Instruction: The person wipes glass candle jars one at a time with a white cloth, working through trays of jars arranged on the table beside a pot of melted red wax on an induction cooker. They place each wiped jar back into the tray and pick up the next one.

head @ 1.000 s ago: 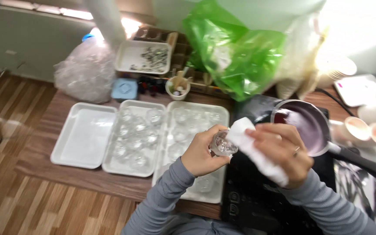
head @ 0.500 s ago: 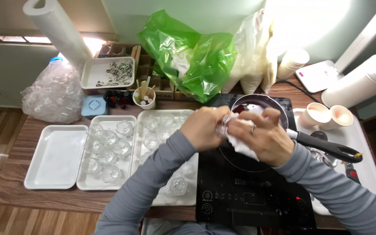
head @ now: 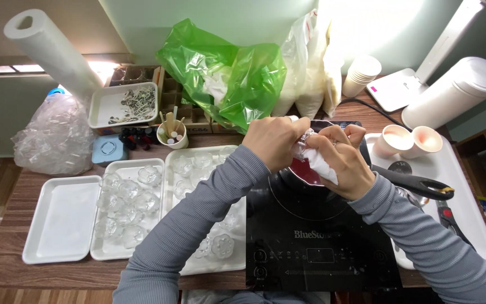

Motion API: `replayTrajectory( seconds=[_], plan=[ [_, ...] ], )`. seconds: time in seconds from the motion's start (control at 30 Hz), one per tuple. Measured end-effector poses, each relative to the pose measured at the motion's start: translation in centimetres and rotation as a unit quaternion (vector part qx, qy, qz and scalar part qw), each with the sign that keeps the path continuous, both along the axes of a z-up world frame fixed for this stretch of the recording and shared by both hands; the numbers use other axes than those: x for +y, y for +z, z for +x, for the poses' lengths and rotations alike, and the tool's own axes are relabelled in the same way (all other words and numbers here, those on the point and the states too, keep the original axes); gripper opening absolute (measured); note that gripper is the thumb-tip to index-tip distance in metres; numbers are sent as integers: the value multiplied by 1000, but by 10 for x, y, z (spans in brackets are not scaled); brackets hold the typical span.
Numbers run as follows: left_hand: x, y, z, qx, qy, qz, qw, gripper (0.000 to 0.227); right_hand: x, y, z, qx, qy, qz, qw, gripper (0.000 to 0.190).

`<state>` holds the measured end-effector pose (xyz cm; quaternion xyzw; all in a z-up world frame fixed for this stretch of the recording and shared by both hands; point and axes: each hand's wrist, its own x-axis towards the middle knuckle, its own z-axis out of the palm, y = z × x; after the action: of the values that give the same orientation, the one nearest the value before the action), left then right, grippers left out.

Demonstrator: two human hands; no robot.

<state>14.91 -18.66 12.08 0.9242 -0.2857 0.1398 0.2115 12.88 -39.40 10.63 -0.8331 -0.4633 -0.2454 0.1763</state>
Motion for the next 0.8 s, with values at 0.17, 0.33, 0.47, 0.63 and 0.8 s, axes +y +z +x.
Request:
replayTrajectory(
  seconds=[0.17, 0.33, 0.47, 0.63, 0.8],
  plan=[
    [-12, 3, 3, -25, -6, 8, 1000, 25, -4, -2, -5, 43, -25, 49, 998, 52],
    [-18, -4, 9, -43, -10, -6, 999, 24, -4, -13, -5, 53, -47, 65, 995, 47],
    [-17, -16, 20, -63, -11, -10, 998, 19, -1, -17, 0, 89, -53, 83, 991, 44],
    [-20, -19, 24, -70, -16, -11, 997, 18, -6, -19, 4, 128, -79, 67, 986, 47],
    [-22, -25, 27, -58, -12, -38, 998, 14, -10, -13, 8, 110, -56, 55, 991, 50]
  ],
)
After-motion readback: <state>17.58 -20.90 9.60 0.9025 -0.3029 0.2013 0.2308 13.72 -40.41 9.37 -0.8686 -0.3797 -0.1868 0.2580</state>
